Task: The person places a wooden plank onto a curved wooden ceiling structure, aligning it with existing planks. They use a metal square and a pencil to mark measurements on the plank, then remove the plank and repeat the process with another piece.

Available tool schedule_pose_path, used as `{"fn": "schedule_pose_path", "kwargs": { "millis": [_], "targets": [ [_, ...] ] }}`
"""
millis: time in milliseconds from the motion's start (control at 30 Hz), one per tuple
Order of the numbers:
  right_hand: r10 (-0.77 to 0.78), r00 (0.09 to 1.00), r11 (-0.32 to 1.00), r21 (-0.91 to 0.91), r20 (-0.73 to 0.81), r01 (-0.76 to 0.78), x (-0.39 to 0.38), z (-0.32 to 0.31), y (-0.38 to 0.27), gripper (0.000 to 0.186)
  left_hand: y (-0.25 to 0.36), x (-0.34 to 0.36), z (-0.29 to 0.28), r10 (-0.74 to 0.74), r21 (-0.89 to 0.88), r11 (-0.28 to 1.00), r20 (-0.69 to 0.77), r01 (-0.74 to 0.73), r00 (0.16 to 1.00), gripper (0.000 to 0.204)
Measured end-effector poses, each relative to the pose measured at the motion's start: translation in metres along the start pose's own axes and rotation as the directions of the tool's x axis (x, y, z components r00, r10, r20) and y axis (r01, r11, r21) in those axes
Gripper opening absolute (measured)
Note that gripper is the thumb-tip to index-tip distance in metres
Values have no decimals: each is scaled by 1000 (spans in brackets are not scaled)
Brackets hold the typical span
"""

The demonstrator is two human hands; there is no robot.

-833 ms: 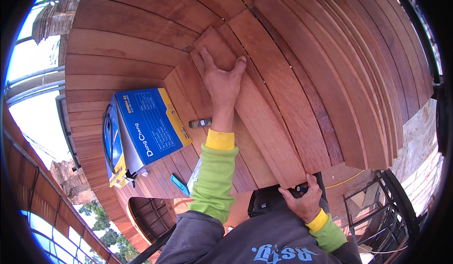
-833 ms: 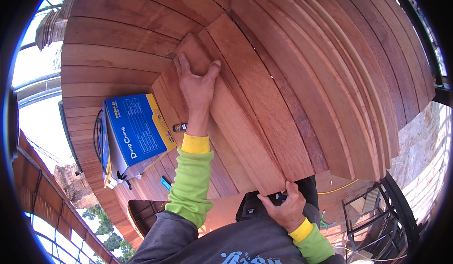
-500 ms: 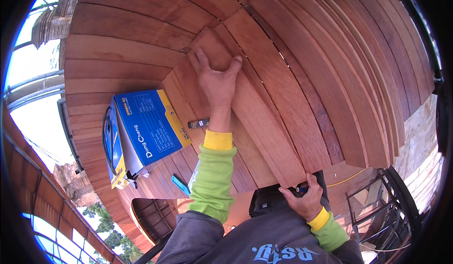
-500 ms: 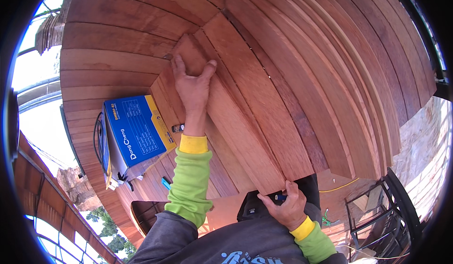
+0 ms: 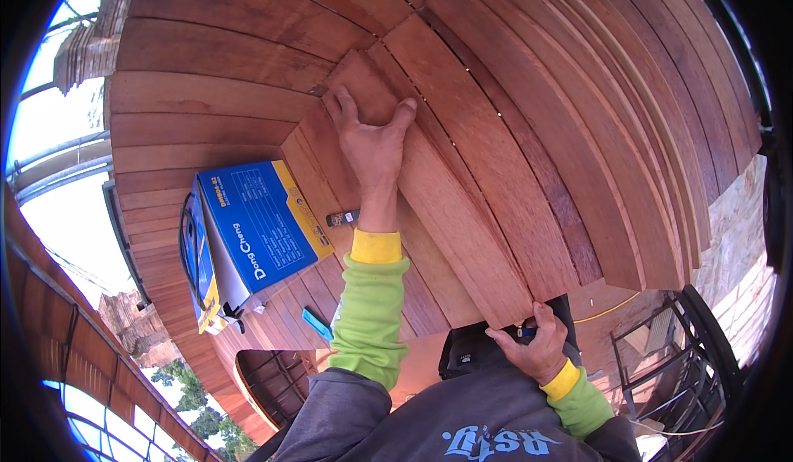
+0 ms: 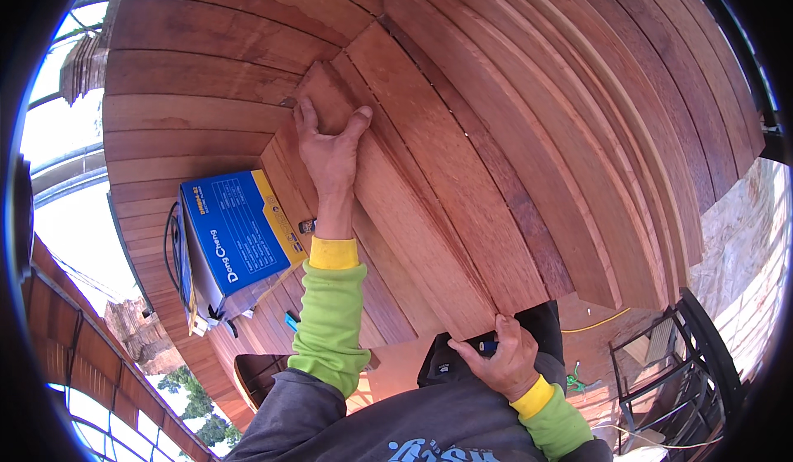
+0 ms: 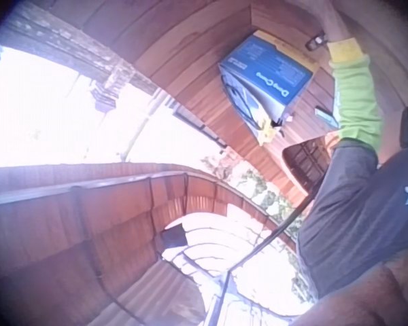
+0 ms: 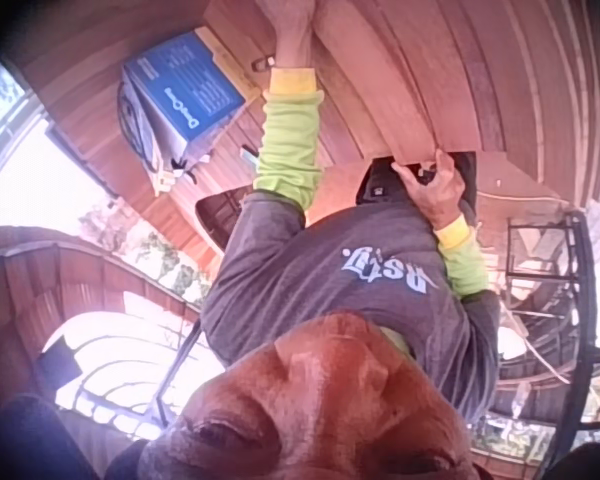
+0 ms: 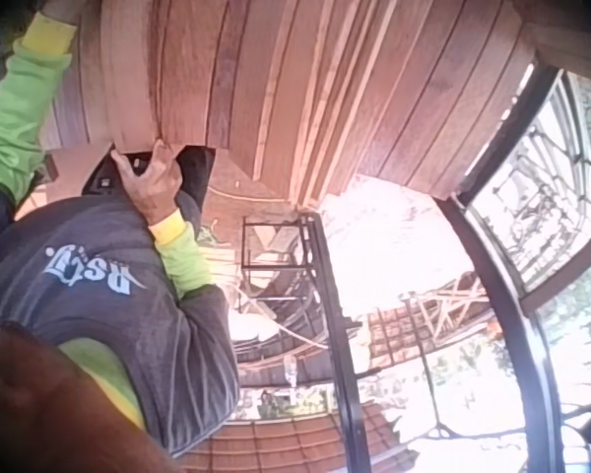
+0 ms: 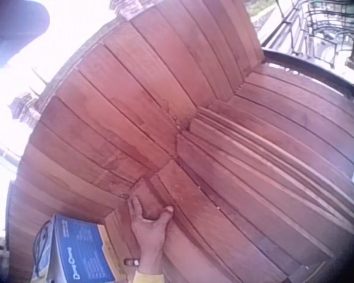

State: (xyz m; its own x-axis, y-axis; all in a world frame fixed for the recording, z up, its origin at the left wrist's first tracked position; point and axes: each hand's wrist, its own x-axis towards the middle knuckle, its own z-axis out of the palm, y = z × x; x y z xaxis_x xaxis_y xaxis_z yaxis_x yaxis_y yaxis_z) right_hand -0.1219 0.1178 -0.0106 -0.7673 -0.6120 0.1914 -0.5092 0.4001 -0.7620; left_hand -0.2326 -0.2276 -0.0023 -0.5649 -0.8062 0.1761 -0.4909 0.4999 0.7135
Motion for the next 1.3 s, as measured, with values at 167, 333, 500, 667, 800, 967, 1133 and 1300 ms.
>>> {"fn": "schedule_pose_path", "kwargs": {
  "millis": [167,333,500,667,800,967,1133,1300],
  "targets": [
    [-14,1000,998,-56,11,14,-1,-1,-1,85,1,0,0,-8,12,1000,4,7,1000,100],
    [-31,999,995,-98,11,32,-1,0,-2,84,-1,0,-1,-4,16,1000,19,4,1000,98],
    [-11,1000,998,-59,7,11,-7,1,-2,83,-2,-2,-2,6,14,1000,23,-6,1000,98],
    [-3,1000,997,-77,-15,2,-4,5,-1,81,-2,2,3,22,6,1000,54,-22,998,98],
    [61,998,997,48,-9,-60,-7,6,2,83,-8,0,1,15,-42,999,59,-13,998,99],
    [94,994,993,72,-57,-90,-5,7,-2,82,-7,4,6,37,-20,999,56,-36,998,98],
    [139,989,977,169,-42,-131,-10,13,1,81,-6,5,3,99,-28,995,86,-97,991,97],
    [60,997,998,22,-54,-59,-5,10,-2,80,-9,4,3,84,43,995,71,-87,994,97]
  ]
}}
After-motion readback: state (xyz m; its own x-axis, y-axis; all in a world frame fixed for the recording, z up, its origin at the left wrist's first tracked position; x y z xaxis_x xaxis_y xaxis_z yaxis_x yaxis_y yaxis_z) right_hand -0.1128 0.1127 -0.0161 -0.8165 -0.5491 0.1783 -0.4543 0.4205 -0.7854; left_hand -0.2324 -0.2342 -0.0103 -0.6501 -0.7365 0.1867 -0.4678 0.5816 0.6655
